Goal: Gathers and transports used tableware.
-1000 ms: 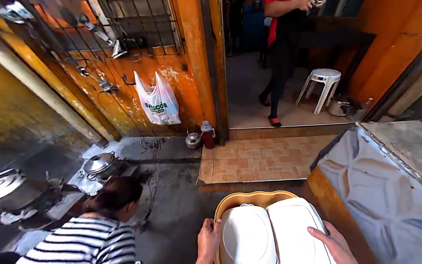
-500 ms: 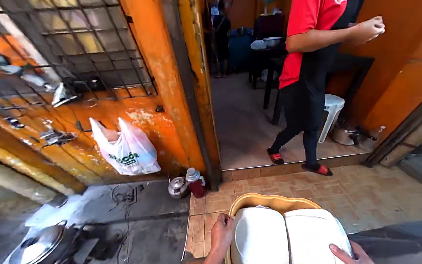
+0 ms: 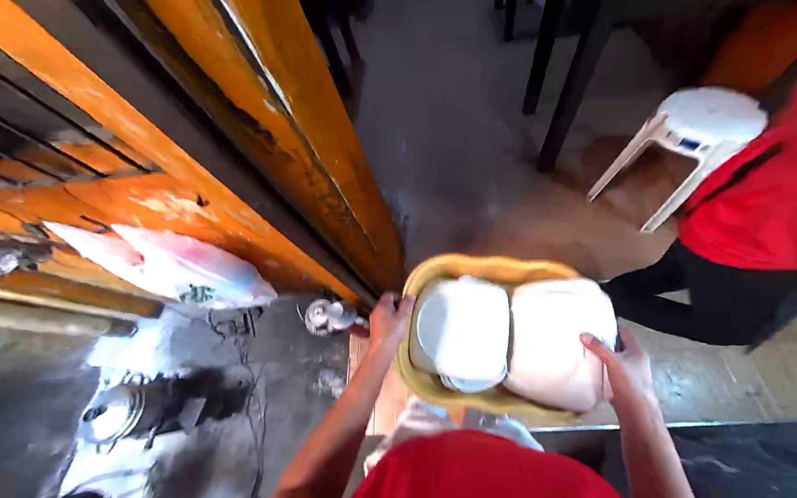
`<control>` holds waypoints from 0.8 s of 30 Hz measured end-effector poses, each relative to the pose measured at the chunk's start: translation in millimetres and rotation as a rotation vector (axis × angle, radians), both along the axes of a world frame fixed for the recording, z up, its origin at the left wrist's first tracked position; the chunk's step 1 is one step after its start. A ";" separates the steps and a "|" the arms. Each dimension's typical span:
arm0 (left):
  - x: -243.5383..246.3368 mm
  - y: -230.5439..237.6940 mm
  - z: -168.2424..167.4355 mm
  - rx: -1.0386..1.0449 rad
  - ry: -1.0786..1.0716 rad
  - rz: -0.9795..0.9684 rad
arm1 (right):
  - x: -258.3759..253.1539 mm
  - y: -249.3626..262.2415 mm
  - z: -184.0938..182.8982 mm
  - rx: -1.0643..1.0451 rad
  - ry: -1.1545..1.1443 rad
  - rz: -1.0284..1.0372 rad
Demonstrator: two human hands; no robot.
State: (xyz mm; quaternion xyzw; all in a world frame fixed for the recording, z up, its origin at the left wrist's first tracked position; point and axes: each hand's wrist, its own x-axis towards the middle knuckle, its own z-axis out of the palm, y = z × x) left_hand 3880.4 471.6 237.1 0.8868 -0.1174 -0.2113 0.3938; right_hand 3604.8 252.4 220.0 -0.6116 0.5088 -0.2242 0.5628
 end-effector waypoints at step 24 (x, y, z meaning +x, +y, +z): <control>464.6 -388.9 155.3 0.151 0.119 -0.042 | 446.9 -350.4 190.9 -0.026 0.074 -0.065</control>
